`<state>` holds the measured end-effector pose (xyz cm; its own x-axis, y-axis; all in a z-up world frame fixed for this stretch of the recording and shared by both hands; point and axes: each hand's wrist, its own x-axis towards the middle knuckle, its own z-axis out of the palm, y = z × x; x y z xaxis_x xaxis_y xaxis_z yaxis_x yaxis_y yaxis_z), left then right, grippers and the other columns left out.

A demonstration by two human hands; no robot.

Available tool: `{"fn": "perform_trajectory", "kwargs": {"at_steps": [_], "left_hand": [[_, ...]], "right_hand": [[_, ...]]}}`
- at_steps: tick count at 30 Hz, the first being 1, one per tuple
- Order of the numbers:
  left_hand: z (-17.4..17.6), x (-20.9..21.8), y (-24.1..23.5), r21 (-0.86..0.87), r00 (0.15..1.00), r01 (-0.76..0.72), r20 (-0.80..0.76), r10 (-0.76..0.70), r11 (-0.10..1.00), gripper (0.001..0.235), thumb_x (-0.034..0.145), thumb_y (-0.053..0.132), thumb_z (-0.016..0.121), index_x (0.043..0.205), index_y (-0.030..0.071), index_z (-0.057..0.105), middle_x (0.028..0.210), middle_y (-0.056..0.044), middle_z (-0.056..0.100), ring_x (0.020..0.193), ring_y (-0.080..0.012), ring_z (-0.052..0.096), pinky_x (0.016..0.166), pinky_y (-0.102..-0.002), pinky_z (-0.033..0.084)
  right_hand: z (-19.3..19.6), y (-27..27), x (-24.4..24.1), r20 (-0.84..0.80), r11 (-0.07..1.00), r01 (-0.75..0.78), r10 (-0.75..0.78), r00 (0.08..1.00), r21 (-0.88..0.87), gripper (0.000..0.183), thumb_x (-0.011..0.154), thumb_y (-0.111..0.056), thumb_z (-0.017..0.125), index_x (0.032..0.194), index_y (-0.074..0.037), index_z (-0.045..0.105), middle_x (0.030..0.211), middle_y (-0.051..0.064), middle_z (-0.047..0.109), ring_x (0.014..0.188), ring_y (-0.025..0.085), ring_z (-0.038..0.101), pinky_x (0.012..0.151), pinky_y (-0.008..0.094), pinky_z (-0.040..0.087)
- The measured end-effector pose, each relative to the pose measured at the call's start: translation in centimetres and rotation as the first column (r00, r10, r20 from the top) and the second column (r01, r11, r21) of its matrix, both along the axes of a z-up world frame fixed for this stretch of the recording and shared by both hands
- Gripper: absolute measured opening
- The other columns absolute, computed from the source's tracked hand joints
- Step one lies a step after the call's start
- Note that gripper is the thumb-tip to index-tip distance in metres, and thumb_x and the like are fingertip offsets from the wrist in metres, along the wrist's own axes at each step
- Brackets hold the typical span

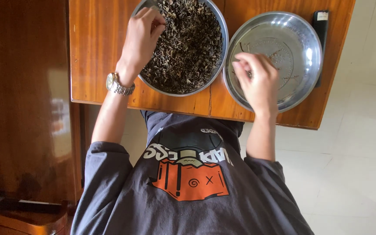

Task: Sorting dried tea leaves by picking out stems and debris and placing them in a separate tray

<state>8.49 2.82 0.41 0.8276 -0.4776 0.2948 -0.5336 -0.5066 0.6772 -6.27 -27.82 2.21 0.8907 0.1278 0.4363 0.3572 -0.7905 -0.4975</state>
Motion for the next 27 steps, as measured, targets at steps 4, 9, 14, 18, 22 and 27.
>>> {"fn": "perform_trajectory", "kwargs": {"at_steps": [4, 9, 14, 18, 22, 27], "left_hand": [[0.9, -1.5, -0.8, -0.084, 0.999, 0.002, -0.054, -0.007, 0.996, 0.013, 0.093, -0.015, 0.068, 0.1, -0.005, 0.066, 0.098, -0.016, 0.067, 0.079, -0.0217, 0.066, 0.071, -0.026, 0.06], [2.2, -3.4, -1.6, -0.139, 0.993, -0.005, -0.116, -0.011, 0.99, 0.011, 0.095, -0.009, 0.07, 0.104, -0.003, 0.069, 0.098, -0.015, 0.068, 0.079, -0.0199, 0.067, 0.072, -0.025, 0.06], [3.4, -4.7, -2.2, -0.201, 0.989, 0.012, -0.145, -0.041, 0.98, 0.013, 0.094, -0.011, 0.069, 0.104, -0.003, 0.068, 0.098, -0.014, 0.067, 0.08, -0.0203, 0.066, 0.072, -0.027, 0.061], [4.0, -5.1, -2.2, -0.231, 0.981, 0.007, -0.186, -0.051, 0.973, 0.014, 0.094, -0.012, 0.069, 0.103, -0.001, 0.068, 0.095, -0.012, 0.066, 0.076, -0.0173, 0.065, 0.066, -0.026, 0.057], [3.9, -5.3, -2.3, -0.262, 0.975, 0.005, -0.212, -0.063, 0.965, 0.013, 0.095, -0.011, 0.067, 0.105, -0.003, 0.068, 0.098, -0.014, 0.067, 0.077, -0.0188, 0.067, 0.068, -0.026, 0.061], [4.3, -5.8, -2.3, -0.325, 0.958, -0.034, -0.281, -0.062, 0.945, 0.013, 0.095, -0.013, 0.067, 0.105, -0.005, 0.066, 0.095, -0.015, 0.07, 0.077, -0.0195, 0.071, 0.07, -0.025, 0.064]], "right_hand": [[-0.3, 3.3, 2.9, 0.026, 0.991, -0.132, 0.131, 0.991, 0.034, 0.014, 0.101, 0.0, 0.076, 0.113, 0.002, 0.069, 0.092, 0.012, 0.071, 0.079, 0.019, 0.066, 0.075, 0.029, 0.059], [-1.4, 7.1, 6.1, 0.02, 0.986, -0.166, 0.166, 0.986, -0.014, 0.02, 0.101, -0.012, 0.077, 0.113, -0.003, 0.064, 0.095, 0.009, 0.068, 0.08, 0.017, 0.064, 0.077, 0.027, 0.058], [-2.3, 9.1, 7.5, -0.004, 0.984, -0.178, 0.178, 0.984, 0.016, 0.028, 0.097, -0.004, 0.078, 0.117, 0.001, 0.059, 0.11, 0.015, 0.07, 0.083, 0.02, 0.071, 0.08, 0.031, 0.062], [-2.9, 9.3, 7.5, 0.021, 0.977, -0.208, 0.207, 0.978, 0.045, 0.021, 0.097, -0.001, 0.077, 0.111, 0.001, 0.062, 0.103, 0.014, 0.071, 0.084, 0.02, 0.072, 0.077, 0.029, 0.063], [-3.4, 9.2, 7.5, 0.047, 0.974, -0.216, 0.213, 0.976, 0.072, 0.019, 0.096, 0.002, 0.077, 0.107, 0.001, 0.063, 0.099, 0.014, 0.072, 0.081, 0.02, 0.072, 0.075, 0.029, 0.063], [-3.4, 9.3, 7.3, 0.081, 0.968, -0.234, 0.227, 0.97, 0.086, 0.019, 0.096, 0.004, 0.077, 0.109, 0.002, 0.063, 0.1, 0.016, 0.072, 0.079, 0.019, 0.072, 0.072, 0.027, 0.063]]}}
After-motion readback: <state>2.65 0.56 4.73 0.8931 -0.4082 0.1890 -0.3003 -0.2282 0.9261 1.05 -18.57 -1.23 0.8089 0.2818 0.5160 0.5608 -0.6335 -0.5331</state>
